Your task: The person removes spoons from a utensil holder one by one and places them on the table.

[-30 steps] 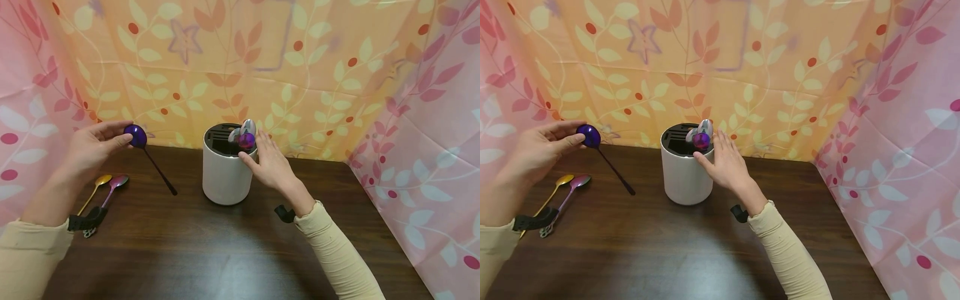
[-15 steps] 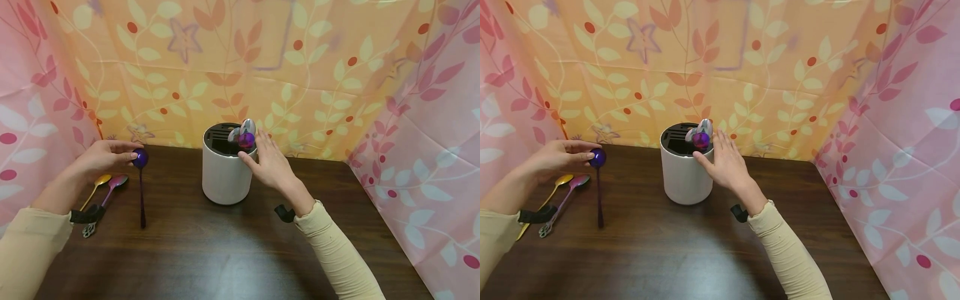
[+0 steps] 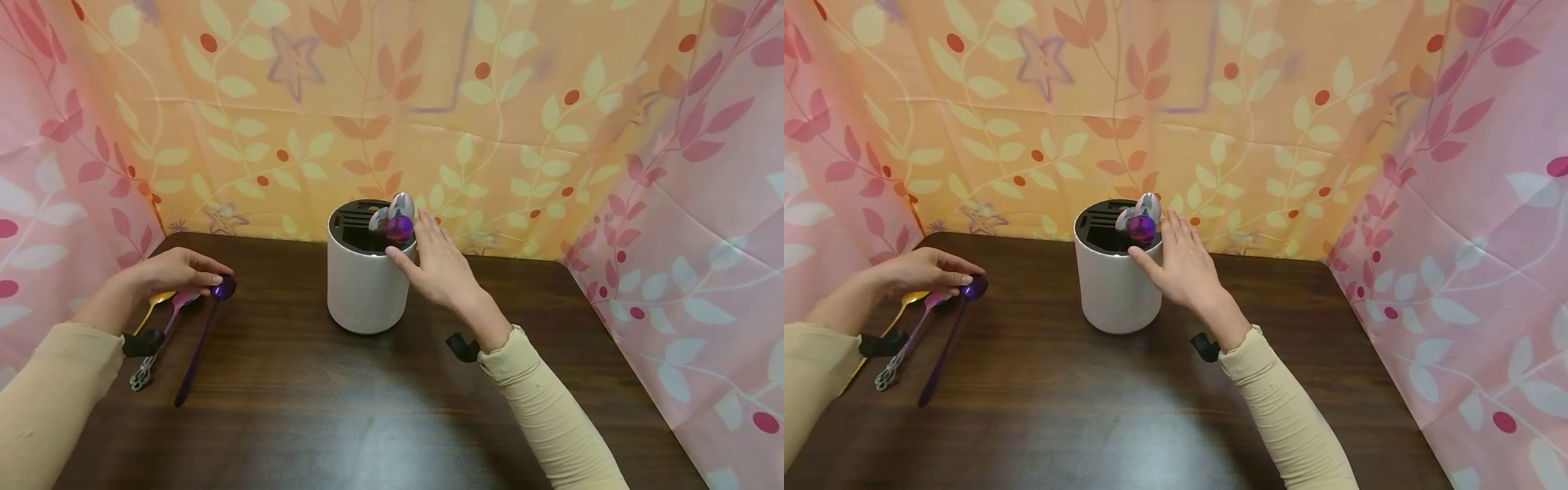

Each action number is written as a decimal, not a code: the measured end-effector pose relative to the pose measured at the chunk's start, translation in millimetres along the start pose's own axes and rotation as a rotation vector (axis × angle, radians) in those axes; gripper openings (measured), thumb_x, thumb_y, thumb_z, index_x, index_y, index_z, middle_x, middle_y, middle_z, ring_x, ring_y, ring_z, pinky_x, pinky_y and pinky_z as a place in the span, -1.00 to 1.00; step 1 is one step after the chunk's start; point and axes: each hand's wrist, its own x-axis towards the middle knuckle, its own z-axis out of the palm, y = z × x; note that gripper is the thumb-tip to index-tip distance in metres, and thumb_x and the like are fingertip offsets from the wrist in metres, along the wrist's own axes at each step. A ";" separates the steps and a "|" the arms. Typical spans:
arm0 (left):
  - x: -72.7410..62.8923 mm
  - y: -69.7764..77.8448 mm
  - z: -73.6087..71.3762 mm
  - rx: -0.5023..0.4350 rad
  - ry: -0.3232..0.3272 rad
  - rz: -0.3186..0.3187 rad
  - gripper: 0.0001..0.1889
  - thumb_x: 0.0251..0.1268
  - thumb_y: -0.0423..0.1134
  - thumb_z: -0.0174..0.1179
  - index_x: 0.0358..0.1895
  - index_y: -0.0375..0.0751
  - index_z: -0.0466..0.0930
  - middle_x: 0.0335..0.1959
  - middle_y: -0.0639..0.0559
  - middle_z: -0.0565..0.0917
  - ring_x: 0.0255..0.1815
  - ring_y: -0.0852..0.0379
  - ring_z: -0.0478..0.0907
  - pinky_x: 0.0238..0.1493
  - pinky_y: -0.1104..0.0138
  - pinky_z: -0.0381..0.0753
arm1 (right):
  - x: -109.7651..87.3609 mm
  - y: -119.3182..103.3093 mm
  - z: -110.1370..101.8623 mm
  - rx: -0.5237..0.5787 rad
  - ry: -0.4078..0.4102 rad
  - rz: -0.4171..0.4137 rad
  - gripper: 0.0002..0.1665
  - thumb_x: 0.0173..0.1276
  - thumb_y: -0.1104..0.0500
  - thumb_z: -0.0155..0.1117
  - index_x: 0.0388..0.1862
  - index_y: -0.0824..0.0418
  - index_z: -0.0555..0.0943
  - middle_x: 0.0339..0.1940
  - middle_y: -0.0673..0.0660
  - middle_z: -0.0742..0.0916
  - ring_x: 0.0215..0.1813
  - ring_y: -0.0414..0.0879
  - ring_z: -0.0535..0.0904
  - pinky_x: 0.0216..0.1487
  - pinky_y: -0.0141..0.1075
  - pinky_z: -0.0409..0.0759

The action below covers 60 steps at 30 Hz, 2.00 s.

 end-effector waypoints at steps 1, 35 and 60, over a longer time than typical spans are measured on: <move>2.2 -3.4 -0.1 0.003 -0.004 -0.001 -0.51 0.58 -0.32 0.18 0.38 -0.61 0.41 0.12 -0.21 0.71 -0.21 0.17 0.72 -0.09 0.32 0.76 | -0.1 -0.2 0.0 0.000 0.001 0.000 0.19 0.50 -0.60 -0.29 0.75 0.19 -0.11 0.76 0.12 -0.06 0.74 0.03 -0.22 0.71 -0.09 -0.25; 15.6 -43.7 13.2 0.302 0.260 0.020 -0.58 0.47 -0.27 0.29 0.17 -0.60 0.58 -0.18 -0.31 0.79 -0.34 -0.05 0.78 -0.53 0.23 0.67 | -0.2 -0.3 -1.0 0.009 0.002 0.001 0.20 0.48 -0.62 -0.30 0.75 0.16 -0.14 0.76 0.10 -0.07 0.74 0.00 -0.22 0.71 -0.07 -0.23; -6.3 -3.7 25.5 0.461 0.356 0.081 -0.45 0.61 0.05 0.11 0.32 -0.39 0.56 0.24 -0.47 0.60 0.29 -0.55 0.44 0.22 -0.38 0.43 | -1.2 0.4 0.0 0.010 -0.001 0.003 0.20 0.49 -0.61 -0.31 0.75 0.19 -0.13 0.76 0.10 -0.08 0.74 -0.01 -0.22 0.71 -0.10 -0.25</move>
